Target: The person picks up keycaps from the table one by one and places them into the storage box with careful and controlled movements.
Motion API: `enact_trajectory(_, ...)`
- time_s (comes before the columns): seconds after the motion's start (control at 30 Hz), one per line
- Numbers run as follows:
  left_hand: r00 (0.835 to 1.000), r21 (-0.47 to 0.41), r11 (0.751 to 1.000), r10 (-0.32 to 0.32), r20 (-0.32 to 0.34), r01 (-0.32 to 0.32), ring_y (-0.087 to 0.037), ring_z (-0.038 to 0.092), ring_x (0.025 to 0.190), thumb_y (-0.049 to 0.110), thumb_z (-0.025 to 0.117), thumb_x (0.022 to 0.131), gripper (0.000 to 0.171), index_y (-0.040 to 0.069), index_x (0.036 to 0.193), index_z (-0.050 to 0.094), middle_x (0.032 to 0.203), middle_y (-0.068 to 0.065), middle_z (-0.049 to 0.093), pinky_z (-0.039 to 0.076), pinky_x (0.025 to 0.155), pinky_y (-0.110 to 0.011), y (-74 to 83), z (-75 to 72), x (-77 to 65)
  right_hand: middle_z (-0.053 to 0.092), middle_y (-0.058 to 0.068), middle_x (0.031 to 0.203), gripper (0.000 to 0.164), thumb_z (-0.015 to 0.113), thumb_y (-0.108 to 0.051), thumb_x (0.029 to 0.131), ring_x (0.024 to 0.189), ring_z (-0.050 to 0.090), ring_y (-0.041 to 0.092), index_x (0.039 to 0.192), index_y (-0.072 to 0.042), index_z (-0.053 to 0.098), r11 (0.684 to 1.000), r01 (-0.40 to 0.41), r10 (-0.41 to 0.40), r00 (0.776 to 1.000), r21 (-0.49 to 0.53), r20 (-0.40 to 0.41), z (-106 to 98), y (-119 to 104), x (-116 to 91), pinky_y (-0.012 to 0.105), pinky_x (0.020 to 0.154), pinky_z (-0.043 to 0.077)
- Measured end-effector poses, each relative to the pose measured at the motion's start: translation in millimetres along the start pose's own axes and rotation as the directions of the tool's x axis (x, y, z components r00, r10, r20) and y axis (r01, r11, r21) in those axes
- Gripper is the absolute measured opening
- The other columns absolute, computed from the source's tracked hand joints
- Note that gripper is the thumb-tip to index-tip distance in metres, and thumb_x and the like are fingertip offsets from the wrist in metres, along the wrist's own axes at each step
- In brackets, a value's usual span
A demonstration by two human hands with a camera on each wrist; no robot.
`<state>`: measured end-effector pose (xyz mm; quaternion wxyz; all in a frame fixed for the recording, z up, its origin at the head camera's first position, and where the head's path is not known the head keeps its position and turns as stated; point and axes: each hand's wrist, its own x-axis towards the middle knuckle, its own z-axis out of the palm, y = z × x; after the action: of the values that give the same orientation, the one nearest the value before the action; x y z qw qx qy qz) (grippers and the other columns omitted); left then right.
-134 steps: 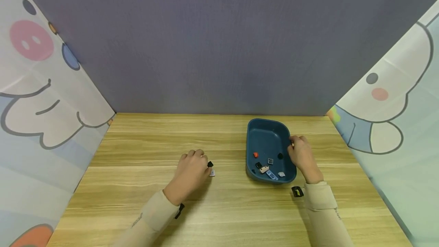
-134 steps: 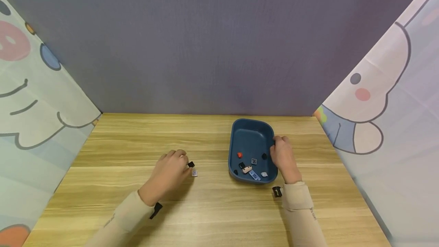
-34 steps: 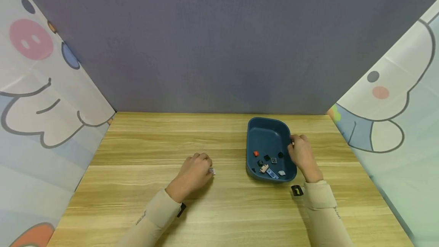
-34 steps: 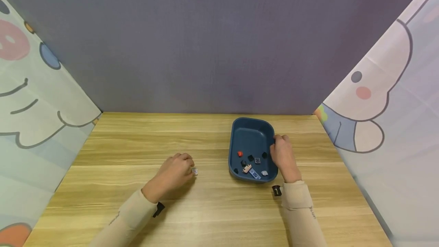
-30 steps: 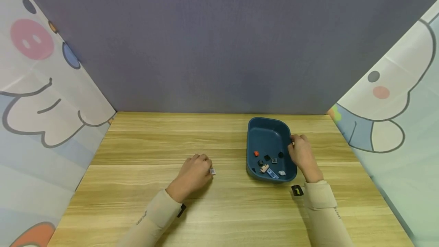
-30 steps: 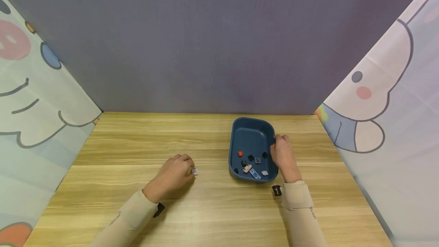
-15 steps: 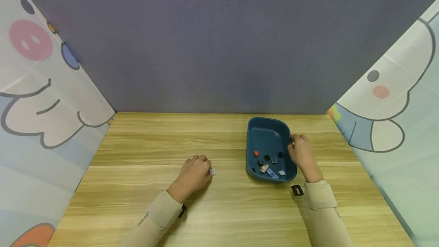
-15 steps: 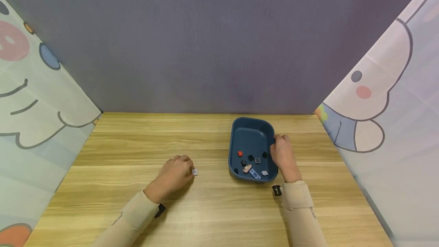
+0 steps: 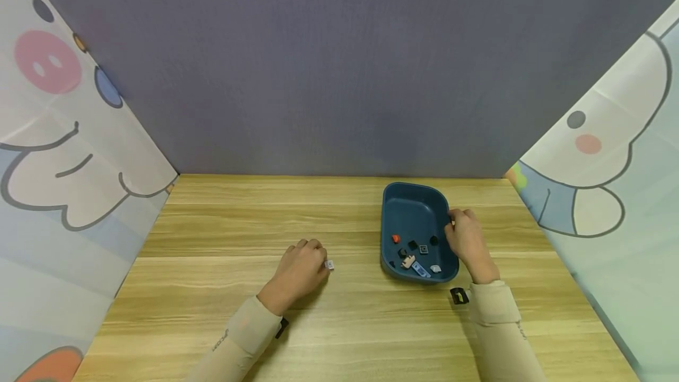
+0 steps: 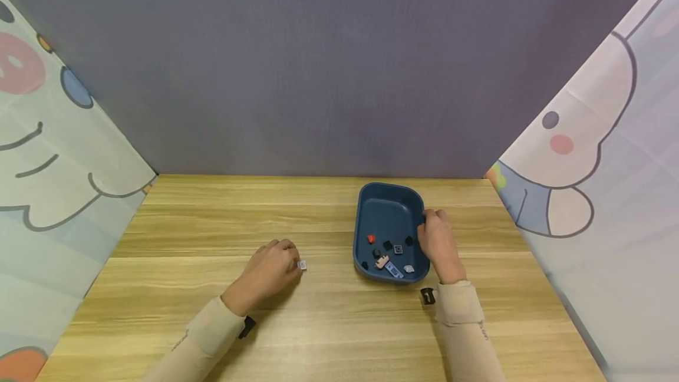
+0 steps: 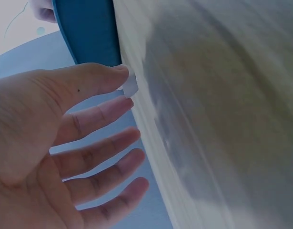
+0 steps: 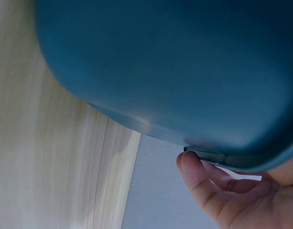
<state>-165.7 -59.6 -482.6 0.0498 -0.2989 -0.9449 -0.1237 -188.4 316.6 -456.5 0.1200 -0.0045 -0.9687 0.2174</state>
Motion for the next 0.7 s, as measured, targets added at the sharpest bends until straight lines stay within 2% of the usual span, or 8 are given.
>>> enact_trajectory(0.27,1.0,0.012,1.0,0.005,-0.012,-0.005,-0.028,0.064,0.092,0.019,0.073,0.09,0.011,0.01,0.085,0.075,0.107,-0.008,0.069,0.056,0.076,-0.042,5.4,-9.7,11.2,0.055,0.036,0.103,0.03,0.054,0.007,0.089,0.092,0.056,0.047,0.116,0.022,0.058,1.0,0.006,-0.006,1.0,-0.002,-0.008,0.2,0.3,-0.6,0.057,0.077,0.051)
enact_trajectory(0.4,0.999,0.038,0.999,0.033,-0.033,-0.032,-0.028,0.065,0.096,0.017,0.074,0.089,0.008,0.01,0.091,0.076,0.11,-0.007,0.069,0.057,0.078,-0.043,10.4,-20.0,21.0,0.055,0.036,0.104,0.031,0.054,0.007,0.089,0.094,0.056,0.047,0.116,0.021,0.058,1.0,-0.004,0.004,1.0,-0.001,-0.001,-0.1,-0.2,-0.6,0.057,0.078,0.051)
enact_trajectory(0.53,0.998,0.048,0.998,0.052,-0.025,-0.05,-0.029,0.065,0.102,0.022,0.076,0.09,0.013,0.011,0.097,0.076,0.116,-0.007,0.068,0.057,0.082,-0.044,16.7,-29.8,32.5,0.055,0.036,0.104,0.03,0.054,0.007,0.09,0.094,0.056,0.047,0.116,0.021,0.058,1.0,-0.007,0.007,1.0,0.001,0.003,-0.3,0.0,-0.2,0.057,0.078,0.051)
enact_trajectory(0.7,0.996,0.06,0.995,0.085,-0.023,-0.083,-0.028,0.064,0.102,0.024,0.073,0.092,0.016,0.01,0.101,0.076,0.118,-0.008,0.067,0.056,0.083,-0.043,27.0,-40.8,47.6,0.055,0.036,0.106,0.03,0.054,0.007,0.09,0.095,0.056,0.046,0.117,0.021,0.058,1.0,-0.011,0.011,1.0,-0.002,0.004,0.4,1.3,0.1,0.057,0.079,0.051)
